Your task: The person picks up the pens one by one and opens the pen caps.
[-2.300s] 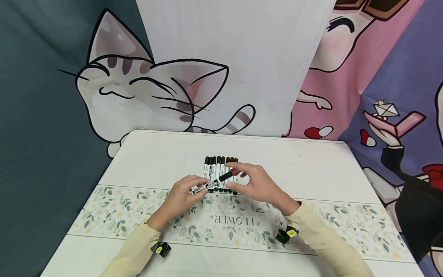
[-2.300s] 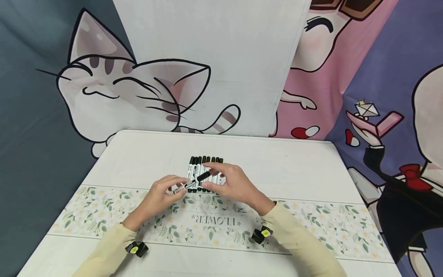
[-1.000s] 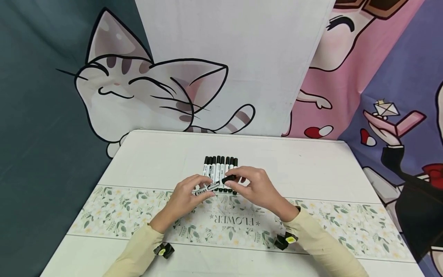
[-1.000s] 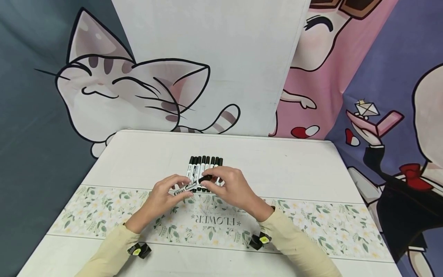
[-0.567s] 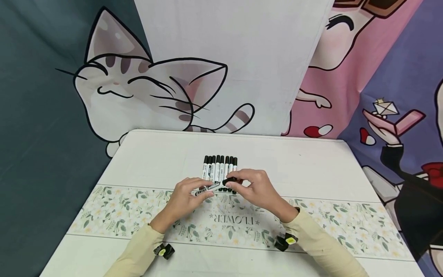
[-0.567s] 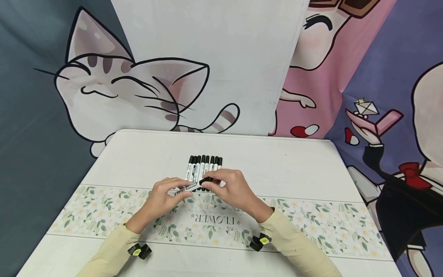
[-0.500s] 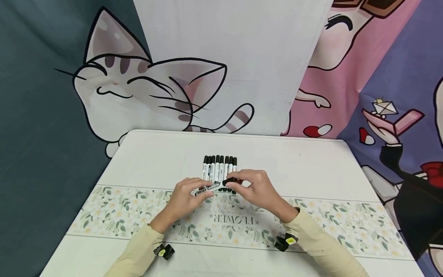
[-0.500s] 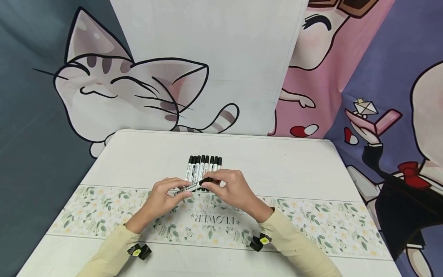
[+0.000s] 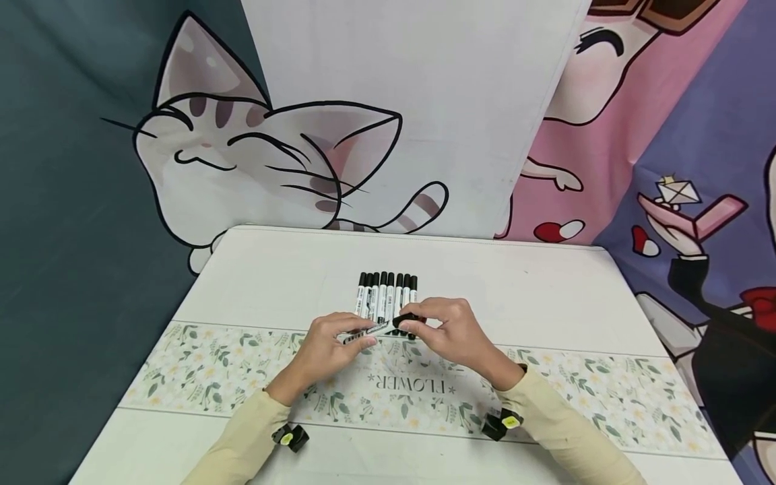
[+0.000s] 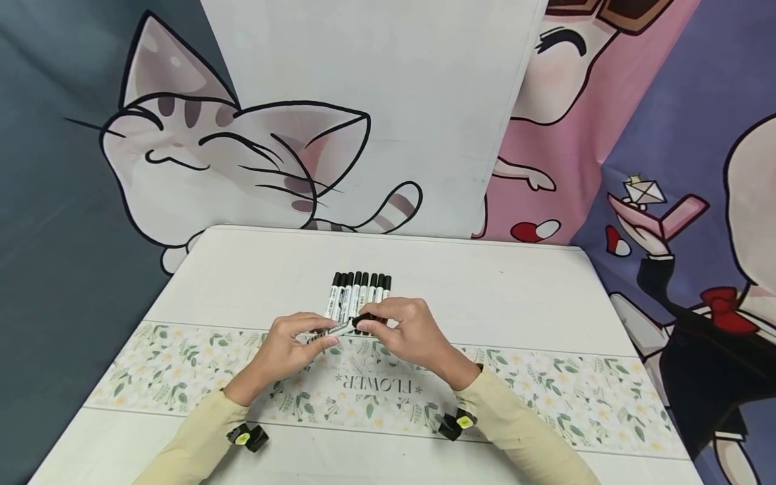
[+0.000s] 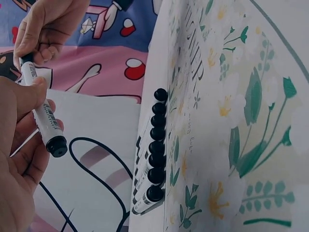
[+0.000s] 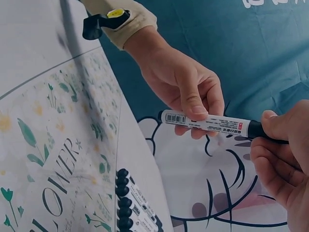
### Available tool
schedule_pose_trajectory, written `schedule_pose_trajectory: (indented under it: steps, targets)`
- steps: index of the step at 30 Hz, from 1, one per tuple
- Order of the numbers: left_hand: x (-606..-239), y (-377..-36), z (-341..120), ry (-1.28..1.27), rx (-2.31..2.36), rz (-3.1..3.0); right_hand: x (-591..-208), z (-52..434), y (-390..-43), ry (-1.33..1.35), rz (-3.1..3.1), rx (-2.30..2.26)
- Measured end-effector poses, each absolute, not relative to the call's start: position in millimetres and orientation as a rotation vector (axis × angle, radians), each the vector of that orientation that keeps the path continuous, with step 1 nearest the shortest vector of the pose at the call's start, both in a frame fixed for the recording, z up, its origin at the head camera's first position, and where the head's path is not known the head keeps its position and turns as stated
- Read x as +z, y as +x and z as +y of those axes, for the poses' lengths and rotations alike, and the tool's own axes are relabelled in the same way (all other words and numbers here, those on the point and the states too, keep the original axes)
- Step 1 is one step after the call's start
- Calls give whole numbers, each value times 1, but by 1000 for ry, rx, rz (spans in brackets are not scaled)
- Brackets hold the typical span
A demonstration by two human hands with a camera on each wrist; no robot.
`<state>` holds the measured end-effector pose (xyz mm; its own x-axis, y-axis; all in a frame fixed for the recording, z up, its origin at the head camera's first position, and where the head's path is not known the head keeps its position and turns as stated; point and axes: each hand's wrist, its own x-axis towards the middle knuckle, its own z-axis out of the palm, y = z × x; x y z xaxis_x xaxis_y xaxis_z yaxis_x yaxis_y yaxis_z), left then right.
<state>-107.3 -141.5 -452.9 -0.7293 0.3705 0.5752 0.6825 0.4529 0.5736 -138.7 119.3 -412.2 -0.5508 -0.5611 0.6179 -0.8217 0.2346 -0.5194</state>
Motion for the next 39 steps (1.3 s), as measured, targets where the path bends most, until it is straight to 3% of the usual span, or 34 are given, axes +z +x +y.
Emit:
schedule_pose_trajectory:
  steps: [39]
  targets:
    - [-452, -113, -140, -995, -1211, -2380, -414, 120, -141, 1320, -2133, 1163]
